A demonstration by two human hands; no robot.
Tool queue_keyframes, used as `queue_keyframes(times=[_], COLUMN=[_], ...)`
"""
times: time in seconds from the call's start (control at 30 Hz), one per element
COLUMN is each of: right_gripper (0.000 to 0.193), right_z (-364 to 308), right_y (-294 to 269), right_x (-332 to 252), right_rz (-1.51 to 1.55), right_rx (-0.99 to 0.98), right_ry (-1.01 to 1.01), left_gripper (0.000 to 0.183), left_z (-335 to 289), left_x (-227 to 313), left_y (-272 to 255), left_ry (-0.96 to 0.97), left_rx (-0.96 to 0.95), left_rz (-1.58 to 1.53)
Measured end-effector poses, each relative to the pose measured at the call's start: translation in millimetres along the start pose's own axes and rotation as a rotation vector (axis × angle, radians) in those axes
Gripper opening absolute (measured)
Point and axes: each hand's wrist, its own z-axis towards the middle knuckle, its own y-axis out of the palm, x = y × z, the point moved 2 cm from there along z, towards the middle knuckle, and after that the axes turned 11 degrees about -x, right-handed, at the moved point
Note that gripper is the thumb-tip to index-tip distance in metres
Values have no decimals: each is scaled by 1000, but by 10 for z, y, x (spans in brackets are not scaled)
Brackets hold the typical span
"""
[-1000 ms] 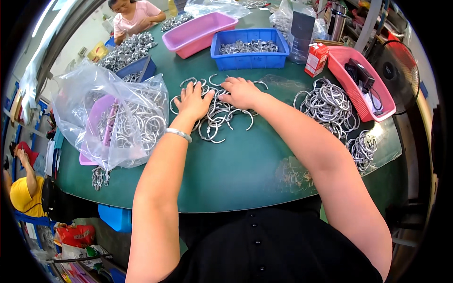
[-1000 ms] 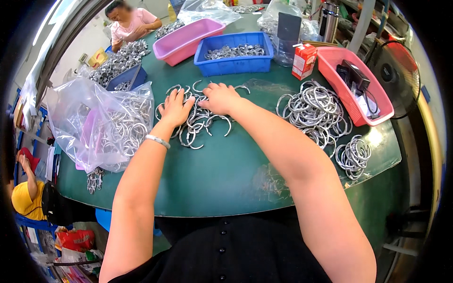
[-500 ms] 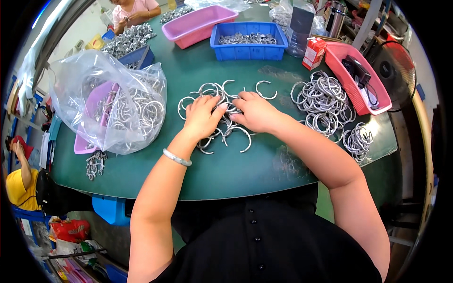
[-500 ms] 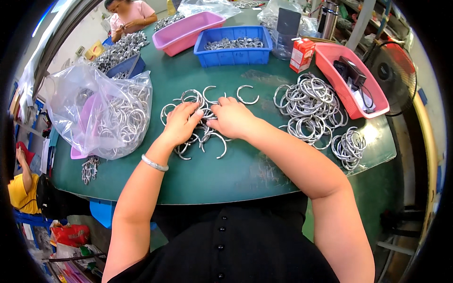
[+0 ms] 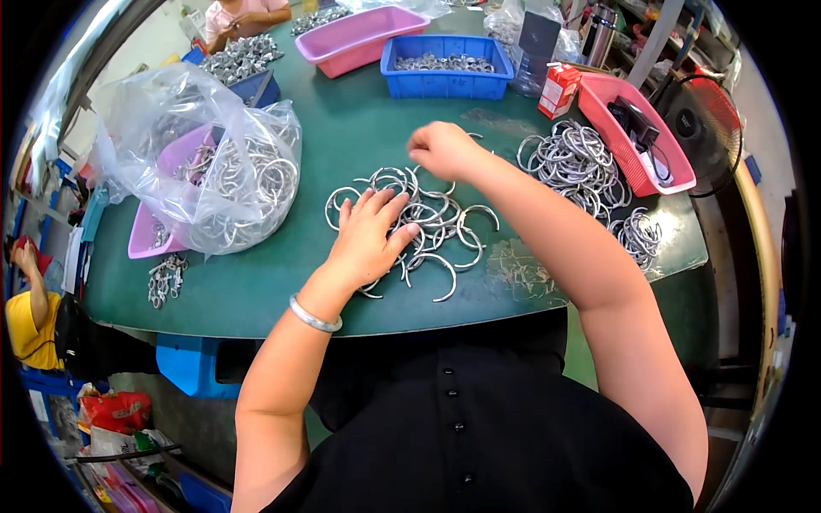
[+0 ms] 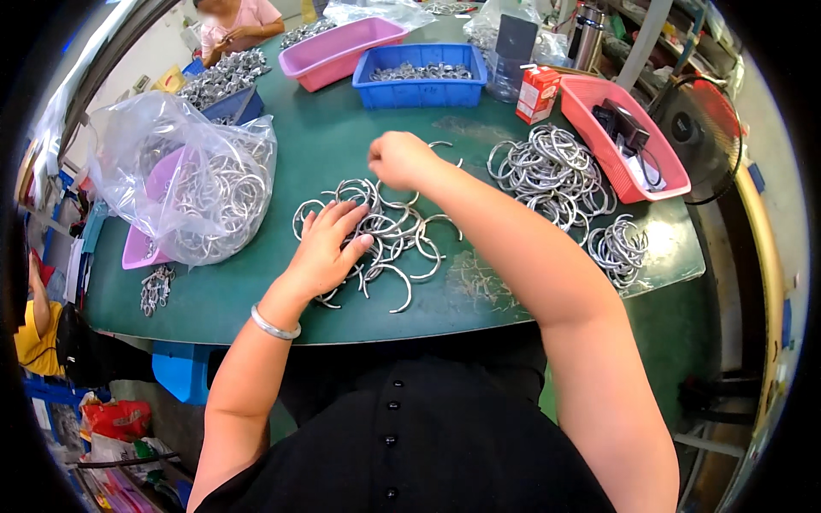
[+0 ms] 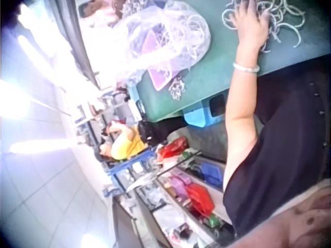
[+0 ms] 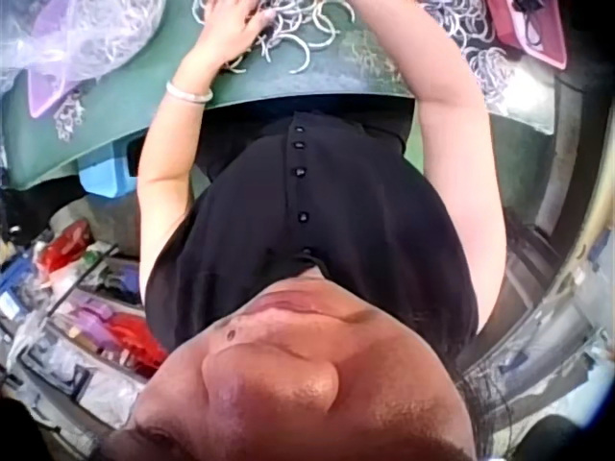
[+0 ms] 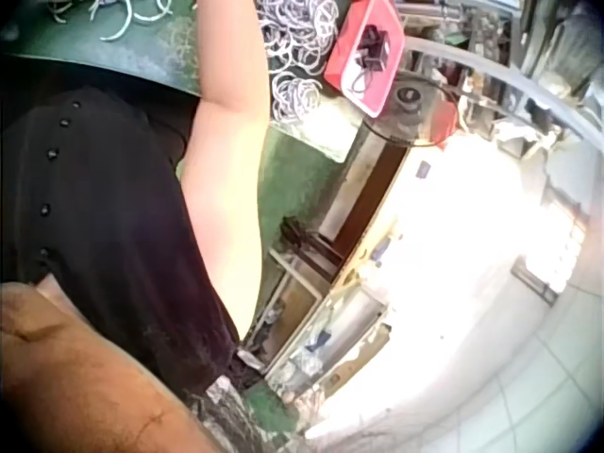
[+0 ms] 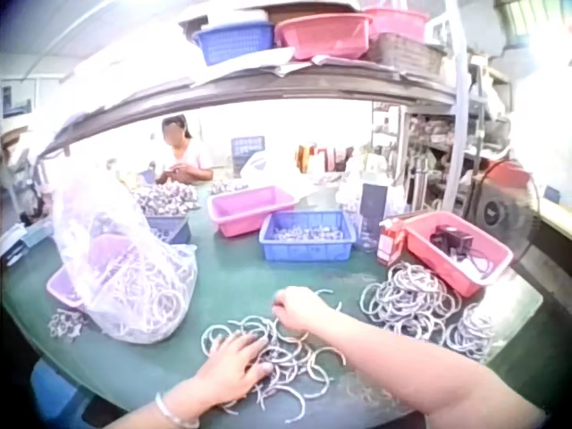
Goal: The person joins metal hoops by fitting small components into the gap of a larger ring by hand. The person picks up metal parts from piles on the table, connects them, and places the assembled pieces into a new pile.
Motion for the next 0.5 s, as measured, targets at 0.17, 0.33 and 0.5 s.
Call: queue_keyframes(times=[0.17, 0.33, 0.5], right_gripper=[20, 18, 16], right_z=[538, 716, 637], right_y=[68, 274, 131], right_x=[-44, -201, -268], right_rz=[-29, -291, -307], right_rx=[-238, -608, -538], right_ry=[72, 102, -40], left_gripper=[43, 44, 41], left_z=[-133, -415, -620], left_x=[82, 30, 1], left_y=[-56, -98, -104], left_ry=[9, 24, 19], left_rx=[24, 100, 203], left_rz=[33, -67, -152])
